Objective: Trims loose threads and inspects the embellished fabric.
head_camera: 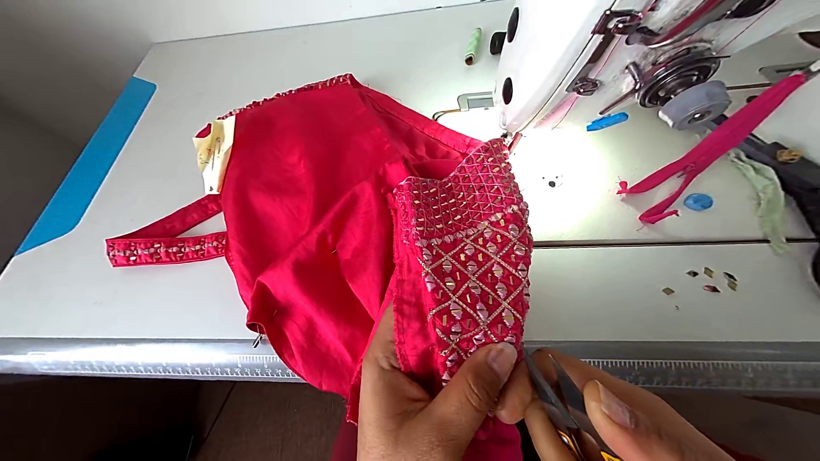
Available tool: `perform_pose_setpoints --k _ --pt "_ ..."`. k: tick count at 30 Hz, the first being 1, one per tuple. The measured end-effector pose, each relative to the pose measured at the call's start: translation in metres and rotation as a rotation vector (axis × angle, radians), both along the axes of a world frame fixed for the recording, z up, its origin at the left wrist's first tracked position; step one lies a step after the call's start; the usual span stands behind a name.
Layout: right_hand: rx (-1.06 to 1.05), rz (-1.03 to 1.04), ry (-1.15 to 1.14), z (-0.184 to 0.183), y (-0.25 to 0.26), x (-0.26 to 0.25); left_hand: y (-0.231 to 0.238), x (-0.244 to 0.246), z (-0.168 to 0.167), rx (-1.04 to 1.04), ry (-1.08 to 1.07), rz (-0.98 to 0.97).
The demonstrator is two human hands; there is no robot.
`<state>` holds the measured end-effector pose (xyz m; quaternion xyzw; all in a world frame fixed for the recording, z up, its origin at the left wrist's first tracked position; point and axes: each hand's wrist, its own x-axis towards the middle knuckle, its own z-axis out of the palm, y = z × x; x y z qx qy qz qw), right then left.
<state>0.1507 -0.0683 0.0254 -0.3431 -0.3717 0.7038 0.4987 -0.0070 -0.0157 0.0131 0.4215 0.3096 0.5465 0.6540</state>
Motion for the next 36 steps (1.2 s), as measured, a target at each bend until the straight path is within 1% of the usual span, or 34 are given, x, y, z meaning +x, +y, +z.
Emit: perform_pose_setpoints --k 4,9,13,20,26,33,36 --pt "-0.016 0.028 -0.029 0.003 0.003 0.003 0.001 0.0 -0.002 0.029 -0.005 0.005" --pt "-0.018 0.055 -0.043 0.004 0.006 0.005 0.002 -0.003 0.0 0.038 0.054 0.024" --pt "-0.013 0.068 -0.025 0.003 0.007 0.005 0.004 -0.005 -0.001 0.047 0.048 -0.001" --pt "-0.014 0.103 -0.081 0.007 0.008 0.008 0.006 -0.01 -0.001 0.074 0.076 -0.025" --pt "0.057 0.051 -0.116 0.002 0.011 0.004 0.008 -0.013 -0.002 0.127 0.137 -0.048" --pt "0.092 0.017 -0.232 0.004 0.014 0.004 0.01 -0.015 -0.002 0.181 0.219 -0.076" --pt "0.118 0.003 -0.266 0.003 0.015 0.003 0.01 -0.014 -0.001 0.176 0.224 -0.057"
